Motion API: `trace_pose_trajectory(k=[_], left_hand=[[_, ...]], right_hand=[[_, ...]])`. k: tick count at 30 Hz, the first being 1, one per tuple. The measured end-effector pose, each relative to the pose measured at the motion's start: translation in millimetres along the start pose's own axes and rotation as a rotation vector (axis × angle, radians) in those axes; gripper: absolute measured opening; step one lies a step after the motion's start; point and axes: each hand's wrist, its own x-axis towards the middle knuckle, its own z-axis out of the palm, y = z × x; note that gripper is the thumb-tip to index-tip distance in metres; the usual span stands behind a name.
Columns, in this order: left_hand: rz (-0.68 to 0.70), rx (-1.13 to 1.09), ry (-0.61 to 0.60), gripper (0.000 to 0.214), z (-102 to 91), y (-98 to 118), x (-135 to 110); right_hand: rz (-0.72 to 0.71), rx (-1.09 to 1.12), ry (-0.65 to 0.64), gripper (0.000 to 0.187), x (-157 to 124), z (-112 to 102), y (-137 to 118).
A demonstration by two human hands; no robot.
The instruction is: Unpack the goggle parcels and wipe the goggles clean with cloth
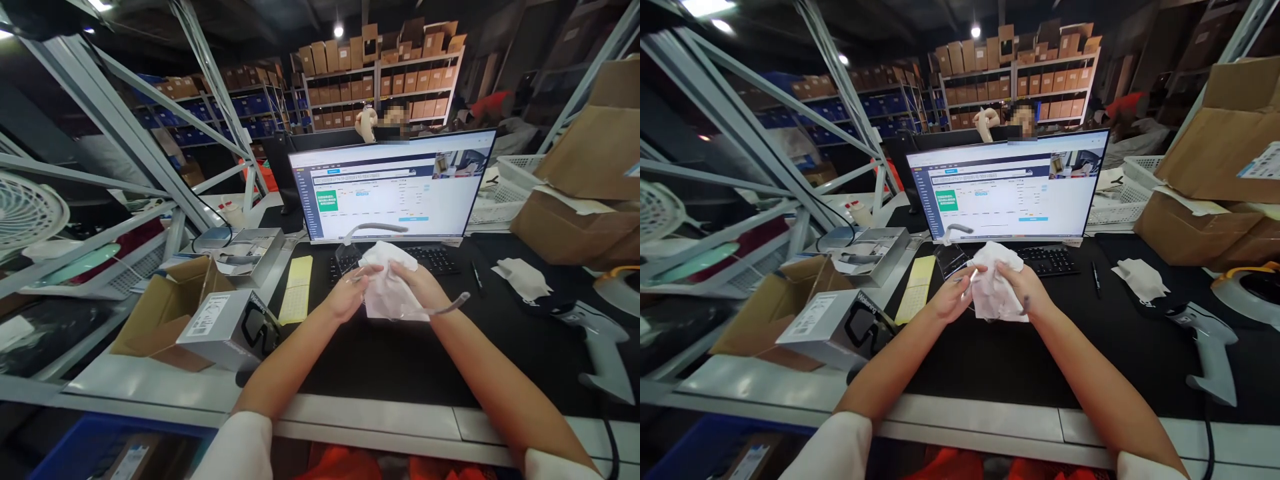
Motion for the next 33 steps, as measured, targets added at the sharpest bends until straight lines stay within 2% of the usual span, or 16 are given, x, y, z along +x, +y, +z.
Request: trace_pose_trajectory(k=[3,5,7,9,12,15,17,20,23,25,28,30,33], left_hand=[[0.042,-0.068,0.101,0.060,-2.9,7.0,3.1],[0.078,-0.119,0.175,0.062,-7.2,13.7,7.1],[0.126,-0.174,0.241,0.064,-12.9,20.8,11.7],[0.173,-0.224,0.286,0.064,-19.8,26.8,16.5],[0.263,-0.275,0.364,0.057,-30.8,31.4,24.1],[0.343,-0.327,0.446,0.050,-40.5,31.6,30.9],[0.352,-0.375,0.486,0.048,-45.1,31.0,34.1],[0.343,-0.428,0.533,0.044,-48.1,31.5,36.1],[0.349,-0.445,0.550,0.039,-46.7,34.3,34.9],[0.339,-0.465,0.534,0.036,-44.5,36.7,33.2],[0.325,-0.506,0.509,0.032,-42.0,39.0,31.4],[0.321,-0.521,0.499,0.030,-41.8,39.5,31.5],[0.313,-0.514,0.495,0.030,-43.3,38.7,33.1]], right_hand=[[-0.116,-0.077,0.057,0.051,13.1,-13.7,7.9],[-0.256,-0.116,0.177,0.049,25.4,-24.6,8.4],[-0.395,-0.192,0.297,0.044,40.4,-32.0,-0.2],[-0.484,-0.299,0.329,0.039,59.5,-30.9,-19.2],[-0.594,-0.519,0.267,0.031,99.5,-9.7,-61.7],[-0.678,-0.680,0.227,0.018,153.2,25.1,-108.8],[-0.718,-0.755,0.241,0.016,192.6,46.5,-136.9],[-0.691,-1.040,0.336,0.024,245.1,67.7,-169.5],[-0.548,-1.253,0.348,0.050,277.6,77.6,-189.7],[-0.492,-1.286,0.319,0.051,286.9,79.7,-197.6],[-0.473,-1.334,0.290,0.037,286.9,76.0,-205.9],[-0.512,-1.350,0.275,0.031,280.9,69.6,-211.1],[-0.626,-1.345,0.241,0.030,267.3,59.6,-219.7]])
